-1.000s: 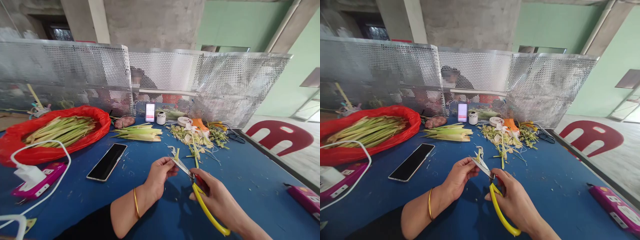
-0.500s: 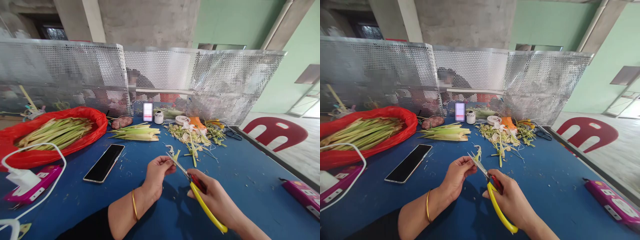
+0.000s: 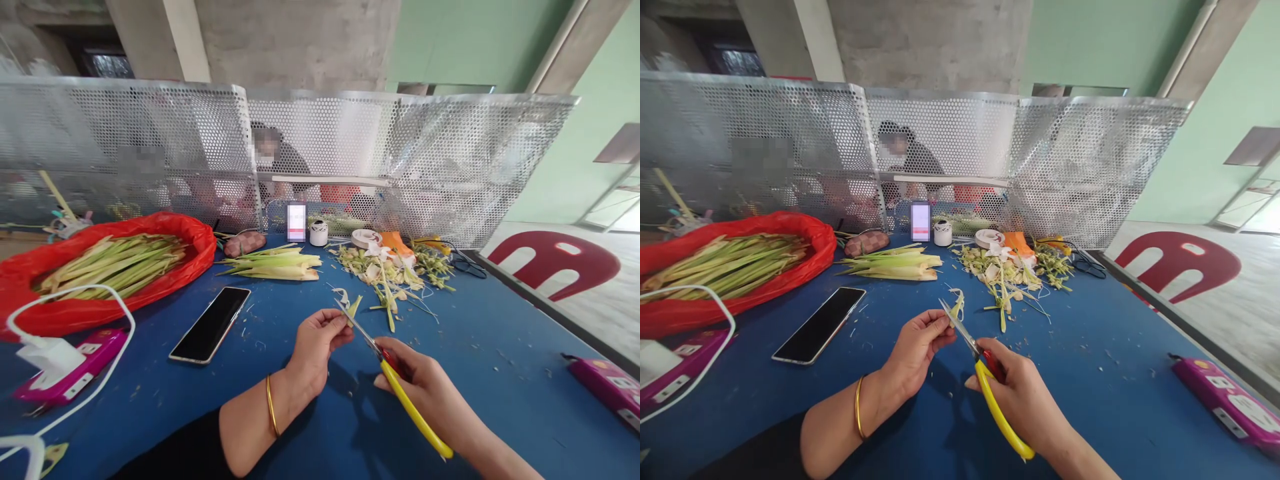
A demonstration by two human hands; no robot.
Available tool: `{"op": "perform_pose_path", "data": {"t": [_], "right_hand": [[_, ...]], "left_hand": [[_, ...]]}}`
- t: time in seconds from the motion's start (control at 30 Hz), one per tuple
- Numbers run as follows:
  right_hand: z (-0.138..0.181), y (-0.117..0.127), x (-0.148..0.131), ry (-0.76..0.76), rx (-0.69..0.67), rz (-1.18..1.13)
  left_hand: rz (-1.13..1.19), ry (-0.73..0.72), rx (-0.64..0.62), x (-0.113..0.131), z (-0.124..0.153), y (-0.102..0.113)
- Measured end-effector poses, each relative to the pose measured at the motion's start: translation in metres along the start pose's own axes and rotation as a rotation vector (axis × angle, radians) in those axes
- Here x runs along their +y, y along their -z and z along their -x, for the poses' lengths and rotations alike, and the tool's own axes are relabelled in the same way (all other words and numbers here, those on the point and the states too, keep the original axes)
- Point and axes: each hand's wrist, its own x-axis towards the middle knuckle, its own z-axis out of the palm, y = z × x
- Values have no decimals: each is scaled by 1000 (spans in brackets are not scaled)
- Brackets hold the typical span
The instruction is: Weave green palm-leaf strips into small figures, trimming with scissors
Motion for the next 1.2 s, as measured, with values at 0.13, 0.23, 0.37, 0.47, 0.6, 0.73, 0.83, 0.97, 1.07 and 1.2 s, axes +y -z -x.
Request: {"op": "perform_pose_path", "data": {"t": [0.13,0.23,0.37,0.47,0.6,0.73,0.83,0.97,1.07,1.2], "right_hand": [[-1,-4,3,1,4,25],[-2,-5,3,13,24,49],[-3,8,2,29,85,264],[-1,20,6,103,15,489],[5,21,4,203,-103,720],[-5,17,-24,233,-218,859],[-39,12,-44,218,-236,760],[-108,-3,-48,104,-470,518],[-151,-7,-48,83,-276,538],[-159,-4,-55,162,34,520]], "left_hand": [[-7,6,-8,-1,-1,1],[2,14,0,-1,-4,2],[35,7,37,8,-8,5],[65,-22,71,20,-11,7],[48,-48,88,26,-13,9],[-79,-70,107,22,-14,10],[-157,-77,149,23,-14,9],[-199,-75,162,28,-12,9],[-228,-77,143,29,-11,10],[-243,-74,113,26,-10,12]]}}
